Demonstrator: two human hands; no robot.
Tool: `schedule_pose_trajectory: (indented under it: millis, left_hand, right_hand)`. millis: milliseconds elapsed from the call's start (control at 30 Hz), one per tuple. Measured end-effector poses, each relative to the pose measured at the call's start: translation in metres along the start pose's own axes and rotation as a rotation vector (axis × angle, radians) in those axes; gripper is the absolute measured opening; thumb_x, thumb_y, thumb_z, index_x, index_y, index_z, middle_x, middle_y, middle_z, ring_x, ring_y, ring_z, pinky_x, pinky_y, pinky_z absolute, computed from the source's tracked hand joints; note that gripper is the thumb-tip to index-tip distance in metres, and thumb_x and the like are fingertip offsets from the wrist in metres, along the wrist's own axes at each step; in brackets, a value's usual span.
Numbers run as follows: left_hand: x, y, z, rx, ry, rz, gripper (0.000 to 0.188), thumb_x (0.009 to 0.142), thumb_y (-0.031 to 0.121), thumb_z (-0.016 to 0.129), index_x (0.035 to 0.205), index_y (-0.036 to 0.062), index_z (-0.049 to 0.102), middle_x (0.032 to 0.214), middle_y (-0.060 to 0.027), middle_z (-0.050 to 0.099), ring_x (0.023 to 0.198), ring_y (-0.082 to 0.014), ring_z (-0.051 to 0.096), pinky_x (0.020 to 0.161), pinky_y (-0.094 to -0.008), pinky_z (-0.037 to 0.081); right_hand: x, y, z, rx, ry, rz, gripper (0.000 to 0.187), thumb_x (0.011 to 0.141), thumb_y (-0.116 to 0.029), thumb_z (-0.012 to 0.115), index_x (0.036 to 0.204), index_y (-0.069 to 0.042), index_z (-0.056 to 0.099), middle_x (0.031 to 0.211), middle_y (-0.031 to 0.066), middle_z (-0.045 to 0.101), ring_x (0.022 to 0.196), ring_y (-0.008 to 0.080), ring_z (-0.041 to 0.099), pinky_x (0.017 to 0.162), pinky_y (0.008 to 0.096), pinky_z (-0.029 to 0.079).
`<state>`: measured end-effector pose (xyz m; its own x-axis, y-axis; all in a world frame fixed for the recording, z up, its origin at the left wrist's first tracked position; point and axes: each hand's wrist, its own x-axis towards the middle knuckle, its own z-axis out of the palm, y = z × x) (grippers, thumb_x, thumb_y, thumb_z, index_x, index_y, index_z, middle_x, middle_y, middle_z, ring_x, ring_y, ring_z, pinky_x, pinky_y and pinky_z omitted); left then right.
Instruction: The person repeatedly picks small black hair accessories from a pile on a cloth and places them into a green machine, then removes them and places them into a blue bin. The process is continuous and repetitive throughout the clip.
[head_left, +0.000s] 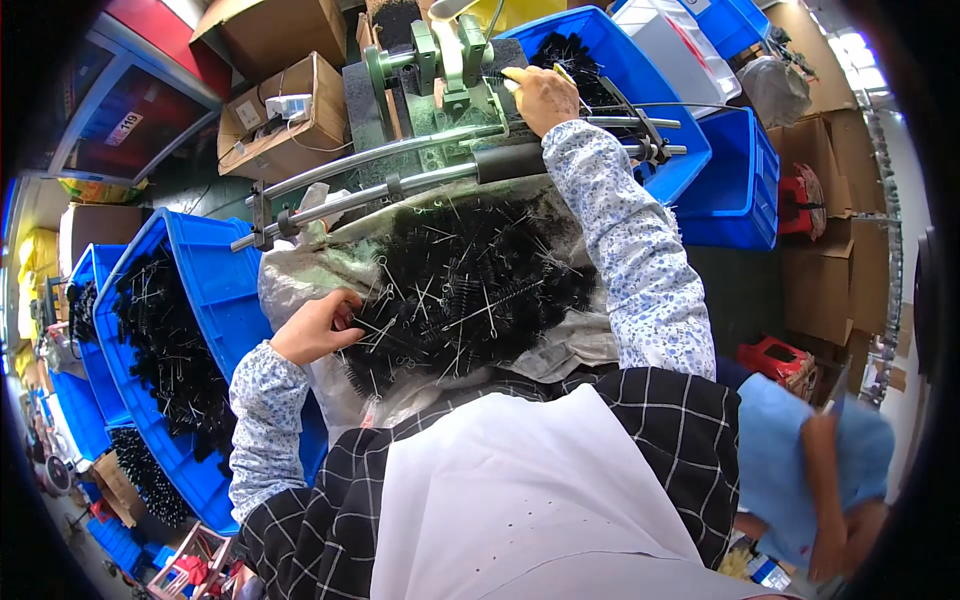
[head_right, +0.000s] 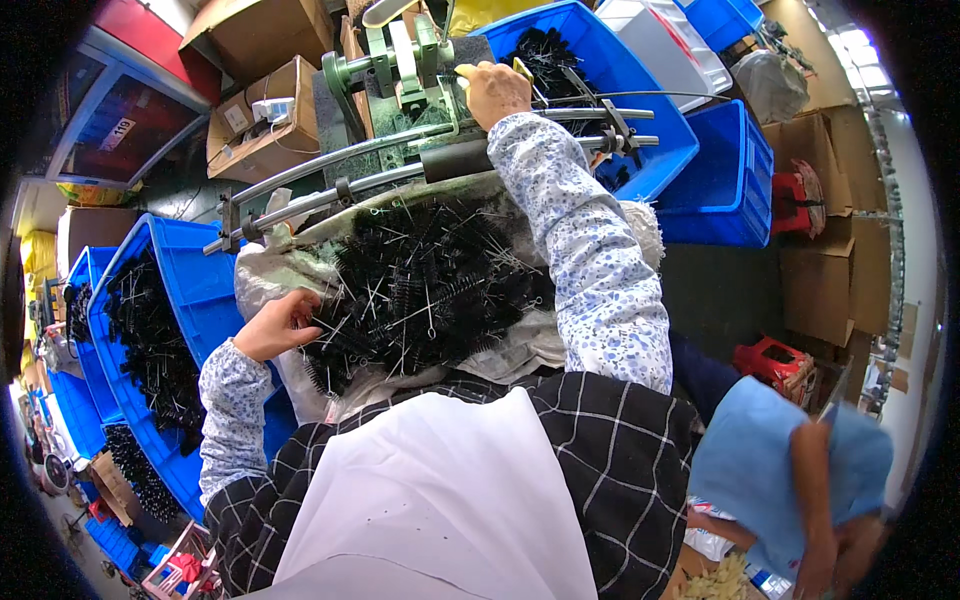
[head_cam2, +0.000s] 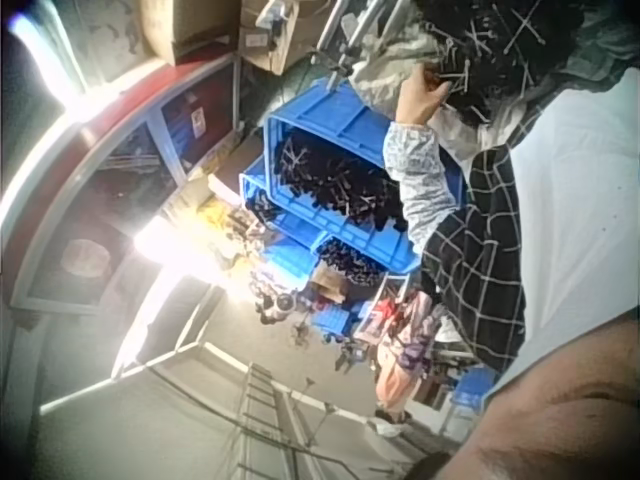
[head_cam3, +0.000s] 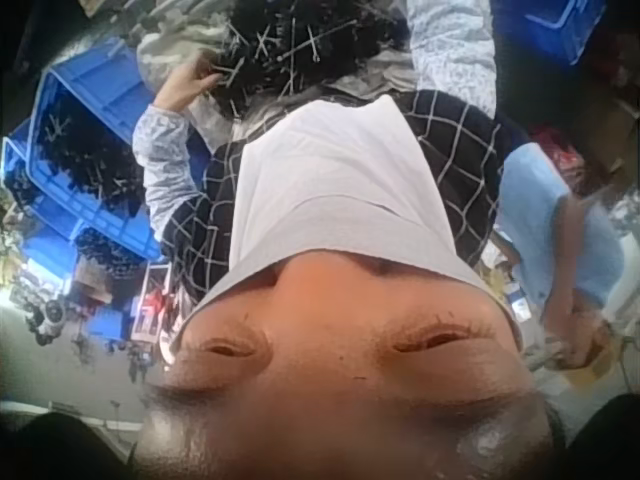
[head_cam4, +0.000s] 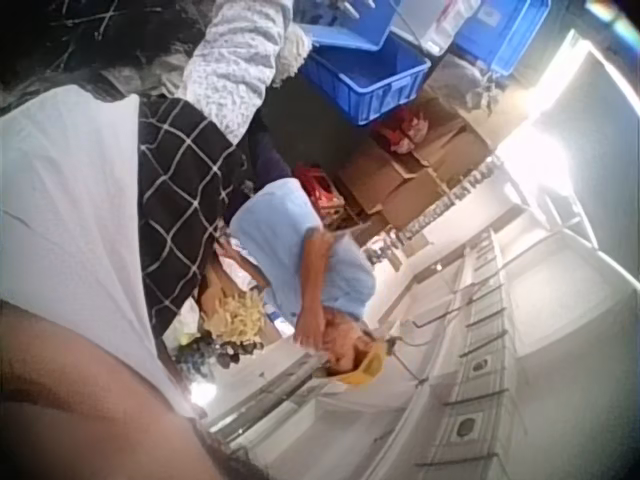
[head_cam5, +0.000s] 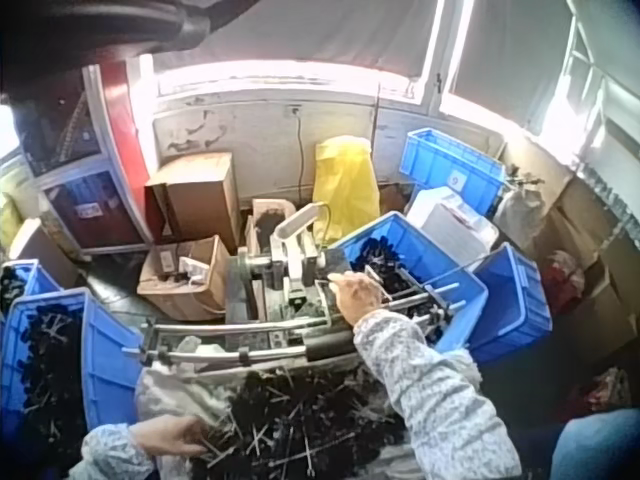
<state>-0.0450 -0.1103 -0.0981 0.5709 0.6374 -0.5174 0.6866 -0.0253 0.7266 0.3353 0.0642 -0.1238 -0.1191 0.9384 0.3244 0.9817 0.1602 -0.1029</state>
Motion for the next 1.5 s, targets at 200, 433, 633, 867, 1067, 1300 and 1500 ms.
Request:
schedule_pose_trajectory:
  millis: [200,433,633,867,1067,1300,1500]
  left_hand:
    - [0.006,0.005,-0.006,0.005,-0.012,0.065,0.033,0.070,0.005,0.063,0.100,0.0016,0.050,0.081,-0.0101,0.057,0.075,-0.0181,0.056,0.070,-0.0292,0.046]
    - [0.003,0.013,-0.008,-0.001,0.053,0.091,0.039,0.070,0.009,0.064,0.104,0.0041,0.045,0.073,-0.0107,0.053,0.071,-0.0231,0.055,0.068,-0.0323,0.045]
    - [0.005,0.008,-0.003,0.099,-0.100,-0.067,0.045,0.071,0.007,0.065,0.110,0.0035,0.042,0.087,-0.0158,0.059,0.087,-0.0271,0.058,0.078,-0.0359,0.046]
    - [0.001,0.016,-0.024,0.041,0.080,0.135,0.042,0.073,0.012,0.069,0.106,0.0038,0.044,0.087,-0.0155,0.059,0.084,-0.0294,0.059,0.074,-0.0356,0.046]
    - [-0.009,0.038,-0.044,0.033,0.209,0.154,0.027,0.073,0.007,0.069,0.096,0.0014,0.055,0.092,-0.0102,0.059,0.086,-0.0231,0.057,0.077,-0.0307,0.045]
    - [-0.038,0.050,-0.075,0.072,0.328,0.180,0.023,0.076,0.001,0.061,0.098,0.0011,0.056,0.099,-0.0079,0.052,0.090,-0.0204,0.052,0.079,-0.0278,0.042]
    - [-0.031,0.059,-0.082,0.058,0.394,0.317,0.025,0.082,0.000,0.050,0.106,0.0015,0.055,0.105,-0.0094,0.048,0.098,-0.0200,0.049,0.087,-0.0271,0.038]
  right_hand:
    - [0.006,0.011,0.011,0.025,0.030,-0.061,0.025,0.079,-0.015,0.055,0.100,-0.024,0.066,0.091,0.0034,0.064,0.090,0.0222,0.054,0.083,0.0364,0.041]
    - [-0.004,0.011,-0.007,-0.158,0.002,0.050,0.042,0.078,-0.035,0.060,0.113,-0.014,0.056,0.106,0.0054,0.056,0.096,0.0233,0.050,0.082,0.0390,0.037]
    - [-0.010,0.012,0.006,-0.004,0.082,0.040,0.034,0.076,-0.027,0.059,0.105,-0.011,0.060,0.101,0.0097,0.062,0.101,0.0284,0.052,0.082,0.0438,0.039]
    - [0.000,-0.047,0.012,0.033,0.045,0.035,0.025,0.075,-0.022,0.055,0.094,-0.008,0.062,0.086,0.0105,0.063,0.091,0.0274,0.056,0.075,0.0421,0.042]
    - [-0.001,-0.051,0.002,0.013,0.005,0.036,0.027,0.076,-0.024,0.054,0.098,-0.011,0.063,0.088,0.0091,0.064,0.094,0.0272,0.057,0.078,0.0426,0.041]
    - [-0.008,0.017,0.003,-0.027,0.075,0.007,0.023,0.074,-0.025,0.058,0.092,-0.011,0.064,0.090,0.0080,0.064,0.093,0.0275,0.057,0.079,0.0436,0.043]
    - [0.010,0.051,-0.002,-0.154,0.018,0.047,0.023,0.083,-0.025,0.051,0.100,-0.022,0.066,0.095,0.0038,0.064,0.090,0.0268,0.058,0.080,0.0416,0.046]
